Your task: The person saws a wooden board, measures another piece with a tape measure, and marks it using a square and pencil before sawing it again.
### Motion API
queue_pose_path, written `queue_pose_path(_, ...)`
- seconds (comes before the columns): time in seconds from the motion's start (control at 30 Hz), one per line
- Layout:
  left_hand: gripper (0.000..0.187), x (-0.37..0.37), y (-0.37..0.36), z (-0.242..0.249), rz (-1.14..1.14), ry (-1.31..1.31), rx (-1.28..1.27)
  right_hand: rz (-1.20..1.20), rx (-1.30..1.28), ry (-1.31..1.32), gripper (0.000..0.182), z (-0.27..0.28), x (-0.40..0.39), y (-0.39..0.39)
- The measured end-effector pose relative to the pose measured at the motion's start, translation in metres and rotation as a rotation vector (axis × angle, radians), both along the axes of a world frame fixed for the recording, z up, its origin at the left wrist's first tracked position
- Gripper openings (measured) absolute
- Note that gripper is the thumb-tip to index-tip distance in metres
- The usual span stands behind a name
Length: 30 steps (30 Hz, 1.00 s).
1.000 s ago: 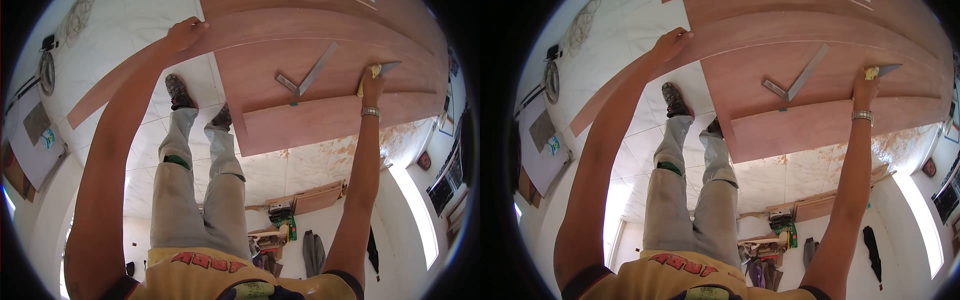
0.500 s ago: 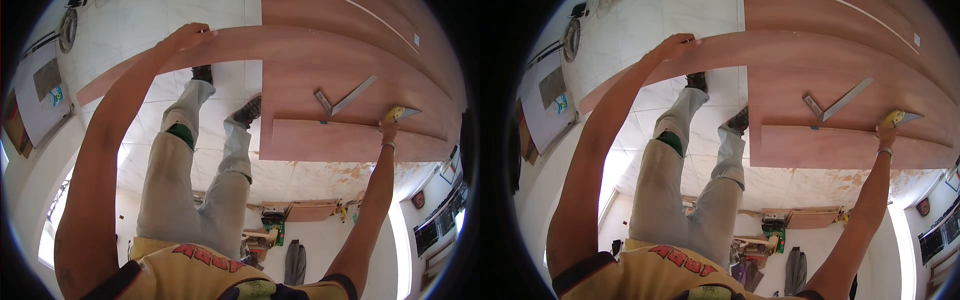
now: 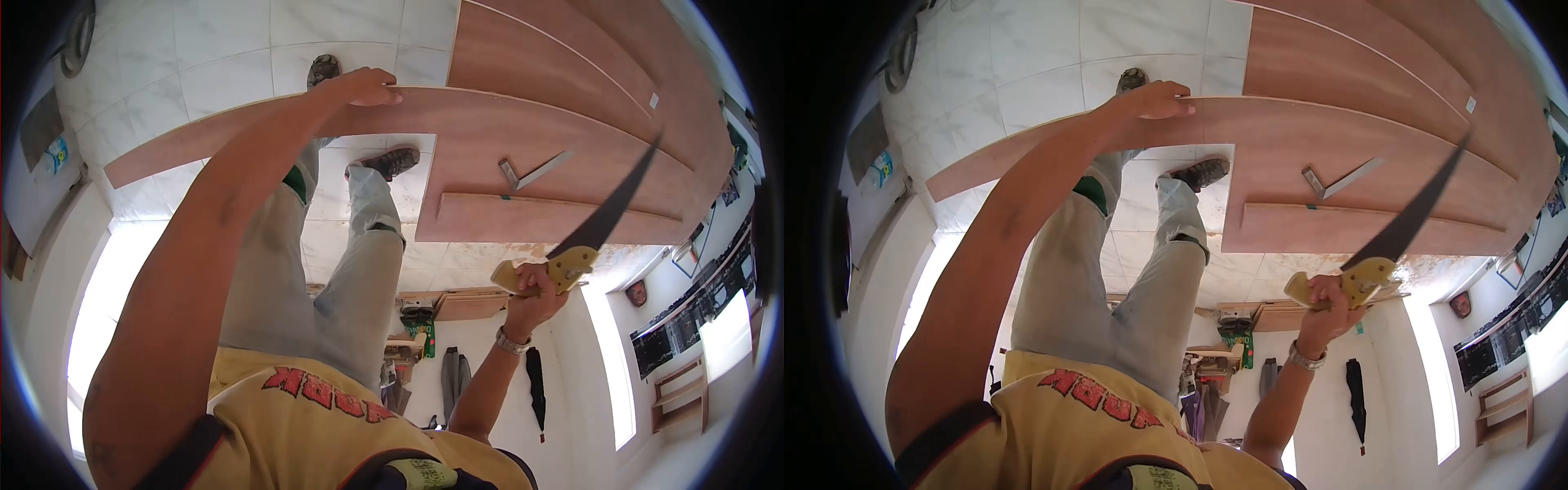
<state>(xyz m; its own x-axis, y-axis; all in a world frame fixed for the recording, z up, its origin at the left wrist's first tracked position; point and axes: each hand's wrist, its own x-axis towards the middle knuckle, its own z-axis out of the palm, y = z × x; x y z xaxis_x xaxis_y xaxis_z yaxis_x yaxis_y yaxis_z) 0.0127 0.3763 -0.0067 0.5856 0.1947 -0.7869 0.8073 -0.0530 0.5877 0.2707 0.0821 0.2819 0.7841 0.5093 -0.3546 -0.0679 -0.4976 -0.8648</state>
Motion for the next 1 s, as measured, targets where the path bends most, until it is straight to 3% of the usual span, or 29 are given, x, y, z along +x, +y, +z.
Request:
queue_pose_path(0.13, 0.067, -0.016, -0.013, -0.009, 0.036, 0.003, -0.037, 0.084, -0.203, 0.369, 0.018, 0.005, -0.077, 0.054)
queue_pose_path(0.27, 0.055, -0.011, -0.02, 0.006, 0.109, 0.066, 0.022, 0.11, -0.214, 0.371, 0.008, -0.02, -0.098, 0.055)
queue_pose_path(0.4, 0.049, 0.017, -0.011, 0.012, 0.164, 0.118, 0.103, -0.165, -0.232, 0.133, 0.011, -0.024, -0.081, 0.053)
queue_pose_path(0.47, 0.047, 0.045, 0.007, 0.008, 0.22, 0.072, 0.143, -0.27, -0.243, 0.013, 0.027, -0.059, -0.043, 0.055)
queue_pose_path(0.57, 0.039, 0.086, 0.021, 0.018, 0.251, 0.037, 0.229, 0.015, -0.43, -0.408, 0.05, -0.157, 0.026, 0.052)
queue_pose_path(0.67, 0.031, 0.09, 0.002, 0.016, 0.468, -0.265, 0.762, 0.172, -0.595, -0.737, 0.058, -0.238, 0.068, 0.066)
queue_pose_path(0.77, 0.023, 0.057, -0.025, 0.059, 0.559, -0.403, 0.54, 0.063, -0.784, -0.495, 0.062, -0.243, 0.071, 0.085)
queue_pose_path(0.87, 0.021, -0.001, -0.08, 0.067, 0.6, -0.385, 0.25, 0.034, -0.674, -0.524, 0.06, -0.257, 0.063, 0.054)
queue_pose_path(0.93, 0.02, -0.044, -0.123, 0.064, 0.558, -0.24, 0.189, 0.112, -0.763, -0.562, 0.052, -0.243, 0.046, 0.02)
queue_pose_path(1.0, 0.02, -0.076, -0.151, 0.073, 0.538, -0.166, 0.127, 0.453, -0.554, -0.456, 0.049, -0.203, 0.018, -0.046)
